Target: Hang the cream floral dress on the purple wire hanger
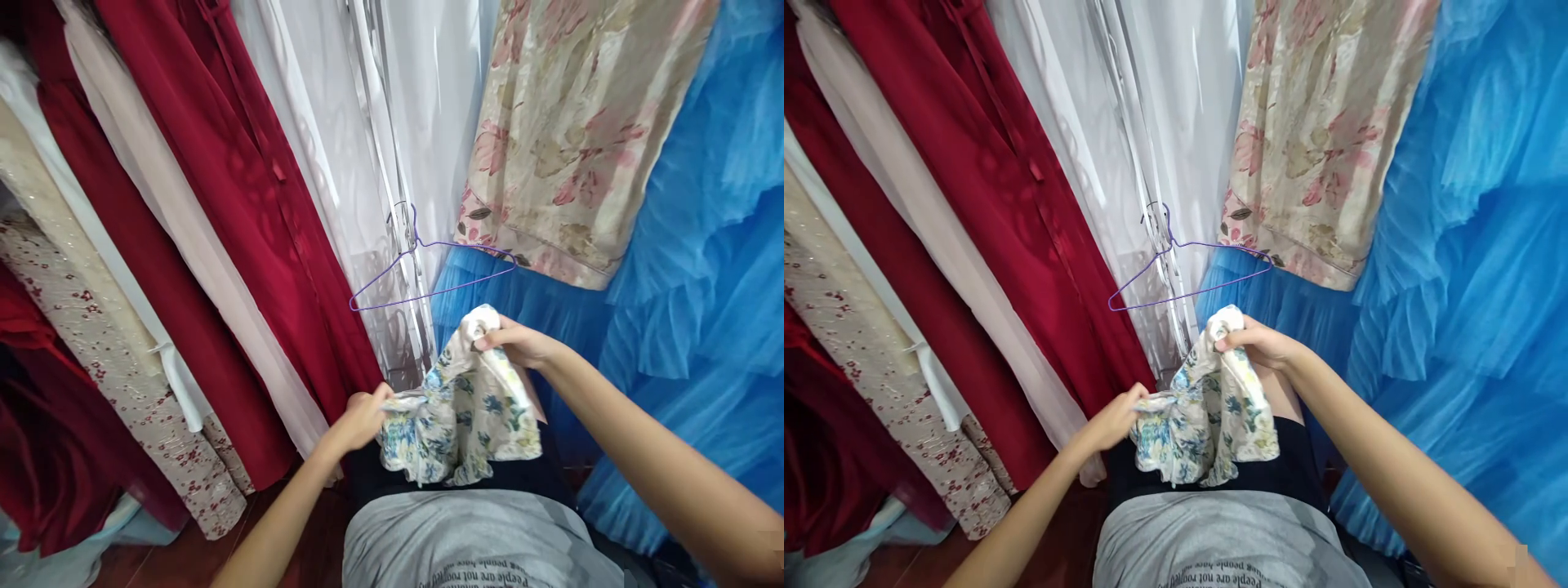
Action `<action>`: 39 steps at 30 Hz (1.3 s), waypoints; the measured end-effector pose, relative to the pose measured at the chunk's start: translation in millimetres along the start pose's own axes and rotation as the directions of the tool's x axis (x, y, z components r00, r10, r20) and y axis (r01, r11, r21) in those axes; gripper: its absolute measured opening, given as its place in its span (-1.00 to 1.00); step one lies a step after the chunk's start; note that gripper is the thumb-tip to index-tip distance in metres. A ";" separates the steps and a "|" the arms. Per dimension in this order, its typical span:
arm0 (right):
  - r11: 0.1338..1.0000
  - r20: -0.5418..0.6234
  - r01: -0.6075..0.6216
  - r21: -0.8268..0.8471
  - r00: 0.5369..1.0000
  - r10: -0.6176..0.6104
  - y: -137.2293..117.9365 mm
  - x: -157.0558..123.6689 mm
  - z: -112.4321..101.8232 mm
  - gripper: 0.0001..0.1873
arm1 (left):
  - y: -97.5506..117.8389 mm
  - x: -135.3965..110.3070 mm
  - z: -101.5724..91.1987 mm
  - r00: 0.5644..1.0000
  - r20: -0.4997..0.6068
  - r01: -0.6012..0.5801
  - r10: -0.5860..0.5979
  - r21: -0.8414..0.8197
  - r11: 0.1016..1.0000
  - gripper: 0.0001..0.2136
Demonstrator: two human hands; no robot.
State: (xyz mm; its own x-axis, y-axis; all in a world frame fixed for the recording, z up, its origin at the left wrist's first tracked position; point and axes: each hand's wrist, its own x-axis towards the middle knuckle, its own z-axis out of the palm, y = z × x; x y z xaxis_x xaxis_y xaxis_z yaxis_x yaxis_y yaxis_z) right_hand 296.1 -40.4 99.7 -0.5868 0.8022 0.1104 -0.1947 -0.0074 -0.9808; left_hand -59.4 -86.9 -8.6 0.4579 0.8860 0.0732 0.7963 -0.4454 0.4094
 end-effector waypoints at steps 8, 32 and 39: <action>0.575 -0.084 0.116 -0.810 0.947 -0.309 -0.5 52.5 -23.0 -0.42 | -78.5 53.7 -107.2 0.914 -0.405 0.101 -0.031 0.152 0.983 -0.68; 0.557 -0.417 -0.053 -0.829 0.722 -0.552 -39.8 27.9 -137.2 -0.57 | 32.5 133.2 -169.8 0.784 -0.619 -0.237 0.053 -0.220 0.946 -0.93; 0.868 -0.256 0.050 -0.494 0.946 -0.200 -86.6 7.8 -132.9 -0.58 | -6.5 119.9 -203.0 0.972 -0.233 -0.167 -0.027 -0.769 0.617 -0.67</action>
State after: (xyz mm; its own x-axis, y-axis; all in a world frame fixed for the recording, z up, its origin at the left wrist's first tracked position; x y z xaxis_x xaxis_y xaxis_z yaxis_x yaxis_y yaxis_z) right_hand 412.9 45.9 164.2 -0.3153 0.9129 0.2593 0.1904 0.3285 -0.9251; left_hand -89.9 48.5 182.1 0.3313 0.9034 0.2723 0.1108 -0.3239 0.9396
